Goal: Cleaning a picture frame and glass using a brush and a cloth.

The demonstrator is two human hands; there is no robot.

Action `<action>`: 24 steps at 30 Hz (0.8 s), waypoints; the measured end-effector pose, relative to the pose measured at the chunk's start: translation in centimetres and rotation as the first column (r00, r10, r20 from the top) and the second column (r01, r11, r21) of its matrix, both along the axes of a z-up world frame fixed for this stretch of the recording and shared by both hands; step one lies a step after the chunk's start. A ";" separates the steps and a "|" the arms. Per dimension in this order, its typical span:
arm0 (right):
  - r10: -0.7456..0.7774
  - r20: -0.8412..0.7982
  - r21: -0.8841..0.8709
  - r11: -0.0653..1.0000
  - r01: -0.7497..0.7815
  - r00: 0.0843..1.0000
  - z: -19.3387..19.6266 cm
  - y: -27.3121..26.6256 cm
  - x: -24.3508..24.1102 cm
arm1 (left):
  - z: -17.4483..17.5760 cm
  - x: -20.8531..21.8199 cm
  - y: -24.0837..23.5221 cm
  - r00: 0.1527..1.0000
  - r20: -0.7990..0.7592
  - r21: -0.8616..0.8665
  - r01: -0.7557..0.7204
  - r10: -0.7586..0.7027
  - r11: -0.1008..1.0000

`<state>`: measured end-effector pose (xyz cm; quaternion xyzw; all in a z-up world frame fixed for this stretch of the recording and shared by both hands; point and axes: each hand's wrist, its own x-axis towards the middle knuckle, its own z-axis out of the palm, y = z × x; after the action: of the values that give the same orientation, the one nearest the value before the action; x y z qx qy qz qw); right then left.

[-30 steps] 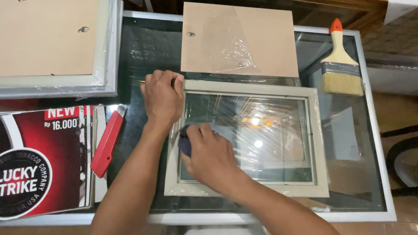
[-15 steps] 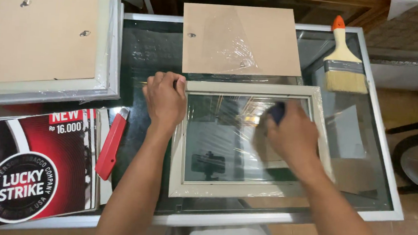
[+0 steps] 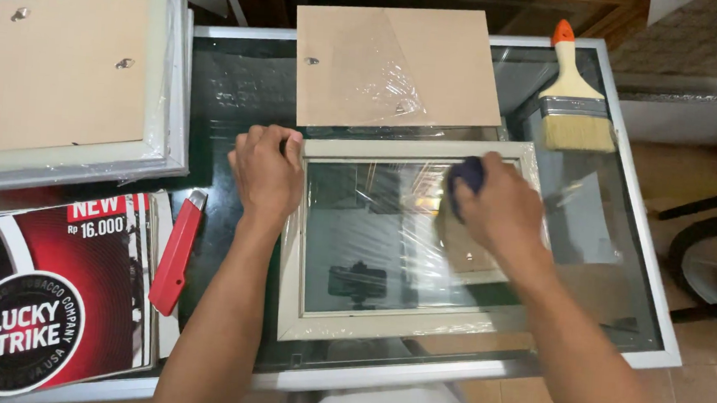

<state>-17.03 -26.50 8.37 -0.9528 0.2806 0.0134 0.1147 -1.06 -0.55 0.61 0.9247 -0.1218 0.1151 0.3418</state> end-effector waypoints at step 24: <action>0.771 -0.067 0.224 0.630 -0.743 0.634 2.0 13.4 3.7 | -0.4 0.7 0.1 0.999 -0.032 -0.012 -0.016 0.016 1.000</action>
<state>-13.38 -13.07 10.39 -0.9640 -0.1407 0.1598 0.1593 -0.40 -0.43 0.17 0.9252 -0.1081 0.1037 0.3485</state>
